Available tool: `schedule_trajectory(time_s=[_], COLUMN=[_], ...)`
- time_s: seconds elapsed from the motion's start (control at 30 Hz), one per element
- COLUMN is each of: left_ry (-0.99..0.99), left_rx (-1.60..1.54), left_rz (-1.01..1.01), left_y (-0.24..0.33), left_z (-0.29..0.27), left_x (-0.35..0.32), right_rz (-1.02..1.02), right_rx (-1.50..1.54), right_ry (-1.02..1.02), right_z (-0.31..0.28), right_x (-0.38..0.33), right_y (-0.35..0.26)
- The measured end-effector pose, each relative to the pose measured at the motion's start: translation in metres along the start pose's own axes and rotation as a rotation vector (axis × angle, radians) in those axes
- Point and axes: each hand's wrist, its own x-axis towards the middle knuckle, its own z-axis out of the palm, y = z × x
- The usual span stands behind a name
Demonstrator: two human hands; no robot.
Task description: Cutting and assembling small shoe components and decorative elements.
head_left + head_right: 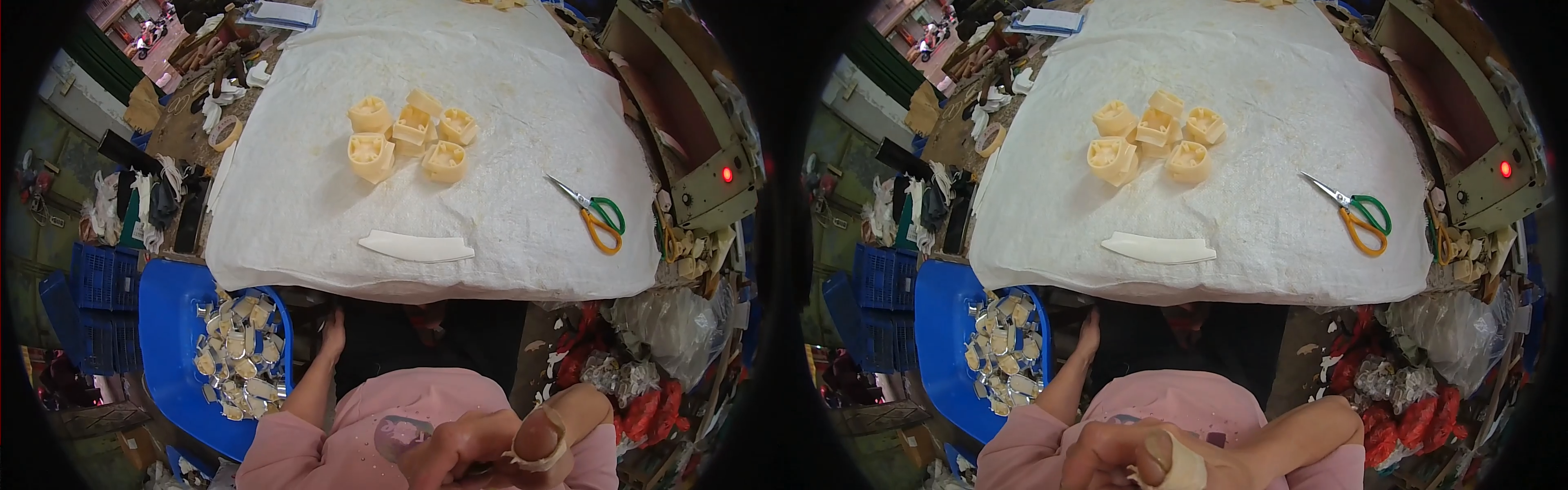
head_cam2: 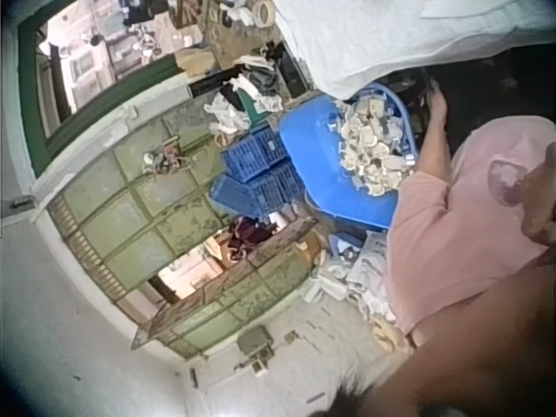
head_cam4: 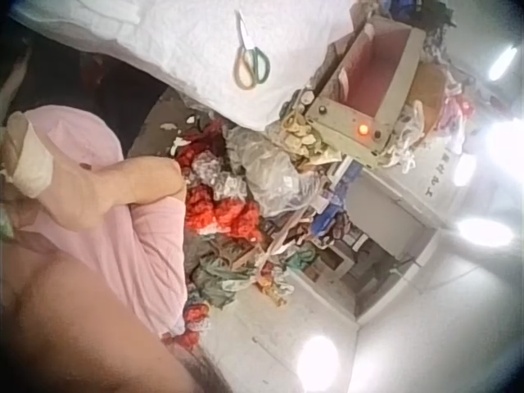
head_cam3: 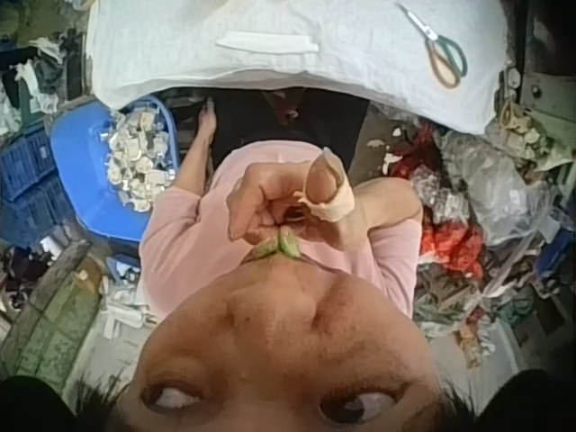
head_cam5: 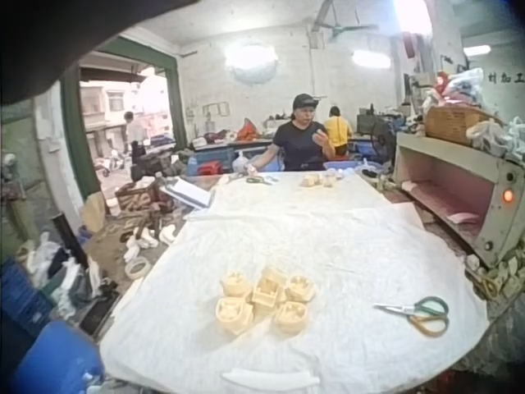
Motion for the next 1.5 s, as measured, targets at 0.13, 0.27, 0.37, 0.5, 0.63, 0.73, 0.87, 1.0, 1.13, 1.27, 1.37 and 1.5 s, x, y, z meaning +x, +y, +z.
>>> schedule_trajectory(time_s=[0.13,0.27,0.37,0.5,0.63,0.73,0.87,1.0,1.13,1.27,1.37,1.5], left_ry=[-0.017,-0.007,-0.012,-0.014,-0.009,-0.001,-0.003,-0.028,0.023,0.072,0.040,0.057], left_rx=[-0.003,-0.020,-0.029,-0.041,-0.044,-0.044,-0.038,-0.087,0.003,0.069,0.006,0.025], left_rz=[0.007,0.008,0.019,0.023,0.026,0.022,0.023,0.044,0.042,0.018,0.065,0.034], left_y=[0.005,0.000,0.003,0.002,0.012,0.016,0.021,0.014,0.008,0.006,0.014,0.023], left_z=[0.004,0.000,0.002,0.002,0.002,0.002,0.003,0.005,0.008,0.007,0.007,0.007], left_x=[0.005,0.002,0.004,0.004,0.000,-0.004,-0.004,0.000,0.002,0.002,0.000,-0.004], right_rz=[0.085,0.220,0.173,0.201,0.135,0.125,0.015,-0.009,0.071,-0.124,-0.099,-0.085], right_rx=[0.213,0.096,0.053,-0.050,0.102,0.061,0.069,-0.004,-0.249,-0.012,0.048,0.189], right_ry=[-0.206,0.081,-0.176,-0.132,-0.170,-0.135,-0.197,-0.232,-0.178,0.046,0.096,0.097], right_z=[-0.020,0.005,-0.017,-0.012,-0.004,-0.010,-0.016,-0.024,-0.030,-0.039,-0.039,-0.045], right_x=[0.002,0.004,0.006,0.003,0.005,0.004,0.006,0.014,0.013,0.004,0.002,0.004], right_y=[0.006,-0.009,-0.004,-0.003,-0.006,0.001,0.008,-0.004,-0.023,-0.012,-0.014,-0.007])
